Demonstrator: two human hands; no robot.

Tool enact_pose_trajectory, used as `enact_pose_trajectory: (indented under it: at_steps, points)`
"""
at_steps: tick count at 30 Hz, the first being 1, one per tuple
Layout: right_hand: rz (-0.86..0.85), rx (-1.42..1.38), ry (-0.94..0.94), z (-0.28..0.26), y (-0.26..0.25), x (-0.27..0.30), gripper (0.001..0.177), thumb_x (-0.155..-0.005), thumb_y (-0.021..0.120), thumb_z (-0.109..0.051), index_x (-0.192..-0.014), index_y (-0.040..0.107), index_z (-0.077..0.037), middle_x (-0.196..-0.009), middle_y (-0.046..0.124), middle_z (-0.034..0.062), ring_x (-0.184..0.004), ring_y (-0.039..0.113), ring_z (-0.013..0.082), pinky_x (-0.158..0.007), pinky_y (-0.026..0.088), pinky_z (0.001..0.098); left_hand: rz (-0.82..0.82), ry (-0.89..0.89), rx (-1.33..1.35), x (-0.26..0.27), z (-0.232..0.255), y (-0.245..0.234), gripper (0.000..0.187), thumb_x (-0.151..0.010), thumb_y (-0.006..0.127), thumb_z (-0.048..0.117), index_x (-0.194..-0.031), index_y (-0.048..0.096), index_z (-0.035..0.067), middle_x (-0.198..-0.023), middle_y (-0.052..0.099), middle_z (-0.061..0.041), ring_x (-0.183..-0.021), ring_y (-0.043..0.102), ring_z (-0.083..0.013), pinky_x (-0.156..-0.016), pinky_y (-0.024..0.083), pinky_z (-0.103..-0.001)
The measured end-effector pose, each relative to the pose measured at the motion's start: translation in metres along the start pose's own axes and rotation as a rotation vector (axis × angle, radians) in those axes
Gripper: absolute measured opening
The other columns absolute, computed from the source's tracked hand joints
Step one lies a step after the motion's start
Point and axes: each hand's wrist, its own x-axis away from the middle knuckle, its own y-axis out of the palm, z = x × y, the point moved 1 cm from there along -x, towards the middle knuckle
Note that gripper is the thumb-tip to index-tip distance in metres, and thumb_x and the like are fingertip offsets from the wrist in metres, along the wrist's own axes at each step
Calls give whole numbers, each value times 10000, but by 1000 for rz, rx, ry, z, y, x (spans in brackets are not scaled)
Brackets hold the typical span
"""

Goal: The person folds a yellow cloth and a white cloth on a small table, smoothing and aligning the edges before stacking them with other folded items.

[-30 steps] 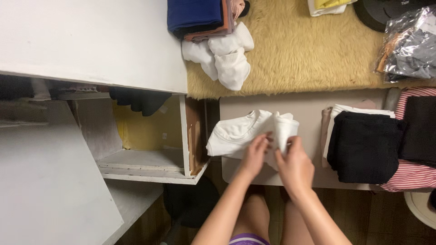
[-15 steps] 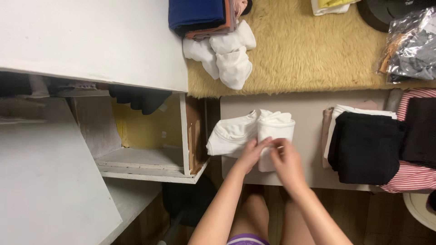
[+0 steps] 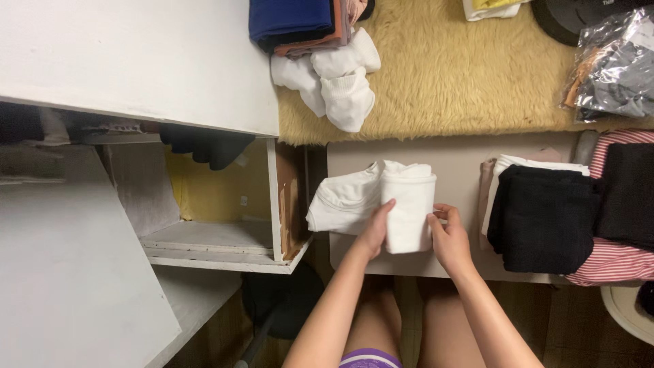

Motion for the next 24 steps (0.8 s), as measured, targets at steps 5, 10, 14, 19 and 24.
enact_pose_trajectory:
  at_steps: [5,10,14,19,24]
  points:
    - [-41,-21,-1,2,7,0,507,-993,583,-277,-1412,462,-20,-1246,657,150,-909,672,195,-732,548,349,190,328,-362,-4,3,-17,479,-1035,547,372,-1332,574,-3,-1183,695,-125,-1098,643,-233,-968,504,-365]
    - [-32,-54,6,4,14,-5,591,-957,649,-307,-1424,449,-4,-1230,660,175,-916,657,254,-736,535,366,346,256,-541,0,4,-11,527,-1033,495,427,-1394,519,44,-1192,701,-114,-1101,673,-210,-936,515,-341]
    - [-31,-42,-22,8,18,-16,599,-958,666,-329,-1402,461,15,-1213,668,177,-983,687,238,-799,562,353,274,206,-212,2,9,-5,532,-1038,549,386,-1455,444,74,-1335,627,-146,-1226,617,-269,-983,519,-372]
    - [-51,-73,77,16,19,-25,595,-970,629,-338,-1431,454,-4,-1260,657,191,-1039,681,269,-846,562,376,-43,-46,63,3,12,0,658,-954,632,337,-1512,370,108,-1403,575,-152,-1298,588,-279,-1013,557,-421]
    - [73,-73,-57,5,7,-18,552,-1081,515,-418,-1474,511,-30,-1370,648,187,-1248,619,273,-1016,489,397,-254,-14,327,10,5,17,788,-1009,514,561,-1578,387,30,-1489,545,-172,-1328,567,-285,-1057,505,-415]
